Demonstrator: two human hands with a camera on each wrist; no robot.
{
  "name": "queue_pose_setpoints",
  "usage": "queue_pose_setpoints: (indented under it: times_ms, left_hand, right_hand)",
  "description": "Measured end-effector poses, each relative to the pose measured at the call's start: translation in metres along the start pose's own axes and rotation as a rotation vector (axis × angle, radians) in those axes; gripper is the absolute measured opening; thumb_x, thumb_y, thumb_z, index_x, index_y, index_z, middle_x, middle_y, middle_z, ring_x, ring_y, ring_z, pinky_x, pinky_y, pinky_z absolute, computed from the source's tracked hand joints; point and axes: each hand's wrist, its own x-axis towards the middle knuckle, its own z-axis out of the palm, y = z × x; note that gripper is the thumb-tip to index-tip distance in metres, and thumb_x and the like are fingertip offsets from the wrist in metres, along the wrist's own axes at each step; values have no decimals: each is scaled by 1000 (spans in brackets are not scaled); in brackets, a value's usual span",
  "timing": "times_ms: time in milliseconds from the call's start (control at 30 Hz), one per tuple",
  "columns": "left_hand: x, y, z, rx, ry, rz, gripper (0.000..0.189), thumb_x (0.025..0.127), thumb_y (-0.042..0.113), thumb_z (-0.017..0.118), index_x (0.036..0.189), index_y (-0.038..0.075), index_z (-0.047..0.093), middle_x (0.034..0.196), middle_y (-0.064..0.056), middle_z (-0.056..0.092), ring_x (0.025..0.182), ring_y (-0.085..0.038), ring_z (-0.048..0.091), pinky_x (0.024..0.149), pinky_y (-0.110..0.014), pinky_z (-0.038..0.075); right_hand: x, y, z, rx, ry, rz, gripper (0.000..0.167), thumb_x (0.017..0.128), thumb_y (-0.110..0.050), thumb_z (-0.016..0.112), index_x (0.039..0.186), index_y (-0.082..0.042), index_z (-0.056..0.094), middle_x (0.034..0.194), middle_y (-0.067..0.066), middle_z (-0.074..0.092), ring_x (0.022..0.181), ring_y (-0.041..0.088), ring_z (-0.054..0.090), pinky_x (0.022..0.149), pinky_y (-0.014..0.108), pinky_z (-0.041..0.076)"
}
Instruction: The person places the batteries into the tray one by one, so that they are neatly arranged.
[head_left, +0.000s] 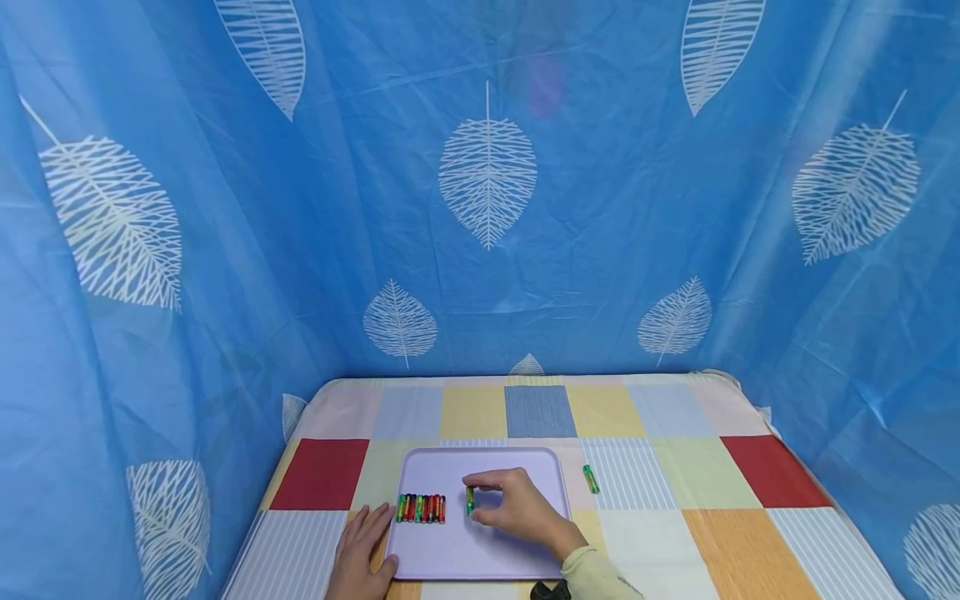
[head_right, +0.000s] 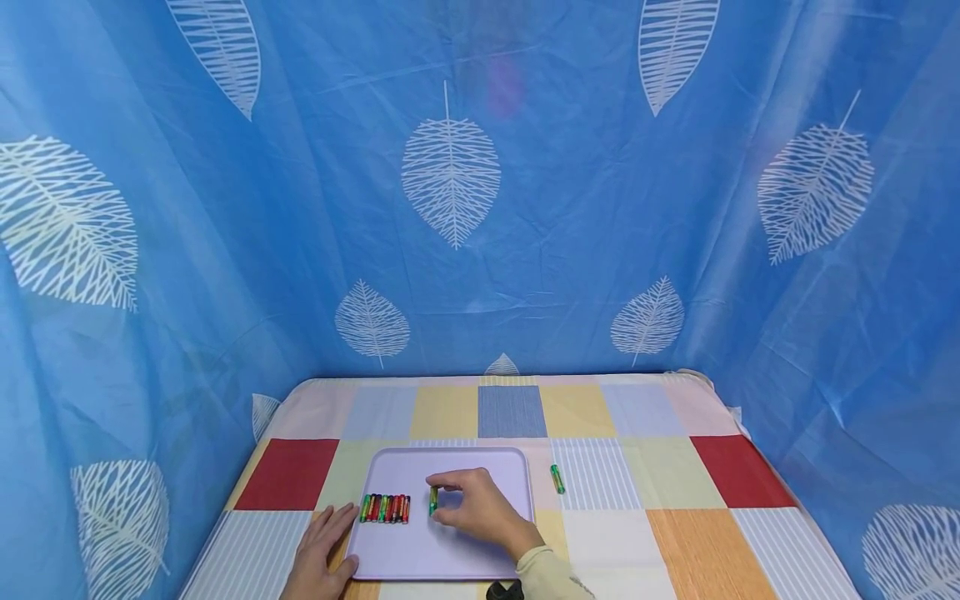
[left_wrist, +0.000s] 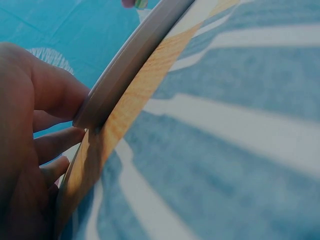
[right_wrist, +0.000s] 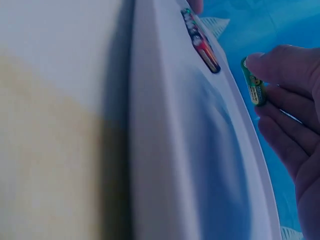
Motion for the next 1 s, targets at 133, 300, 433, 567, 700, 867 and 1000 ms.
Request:
queue_pose_setpoints:
  times_ms: [133, 300, 433, 567, 700, 867, 1000]
  left_hand:
    - [-1, 0, -1, 0, 6, 4, 73, 80, 6, 77, 152, 2, 63, 159, -24, 59, 157, -57, 32, 129, -79, 18]
    - [-2, 0, -1, -4, 19, 18, 72, 80, 7, 76, 151, 1, 64, 158, -25, 59, 157, -57, 33, 129, -79, 18]
    - [-3, 0, -1, -5, 19, 15, 72, 80, 7, 76, 151, 1, 64, 158, -24, 59, 157, -57, 33, 128, -79, 19]
    - [-3, 0, -1, -9, 19, 13, 72, 80, 7, 76, 151, 2, 64, 158, -24, 60, 157, -56, 33, 128, -79, 19]
    - [-3, 0, -1, -13, 21, 19, 72, 79, 7, 76, 150, 1, 64, 158, -25, 60, 157, -57, 33, 129, -78, 18]
    - [-3, 0, -1, -10, 23, 21, 72, 79, 6, 76, 150, 1, 64, 158, -25, 60, 157, -57, 33, 129, -78, 18]
    - [-2, -1, 0, -10, 21, 21, 72, 79, 6, 76, 150, 1, 64, 158, -25, 60, 157, -57, 33, 129, -78, 17]
  right_hand:
    - [4, -2, 11, -6, -10, -6, 49, 86, -8, 88, 133, -5, 78, 130, 5, 81, 121, 18, 76, 107, 32, 63]
    - [8, -5, 22, -16, -15, -2, 51, 84, -7, 89, 134, -6, 78, 130, 5, 81, 124, 19, 75, 110, 34, 61]
    - [11, -7, 28, -24, -11, 8, 53, 82, -6, 90, 133, -6, 78, 131, 3, 81, 126, 20, 75, 113, 35, 59]
    - [13, -7, 34, -53, 1, 7, 53, 81, -7, 91, 133, -7, 79, 130, 3, 81, 125, 19, 75, 113, 34, 59]
    - [15, -7, 37, -78, 11, 3, 53, 82, -9, 92, 133, -8, 79, 129, 3, 81, 124, 19, 76, 111, 33, 60]
    - [18, -9, 40, -82, -6, 33, 52, 83, -11, 91, 134, -10, 78, 131, 1, 80, 126, 17, 74, 112, 33, 59]
    - [17, -10, 40, -81, -12, 60, 53, 83, -14, 92, 135, -12, 78, 133, -1, 79, 128, 16, 73, 114, 33, 58]
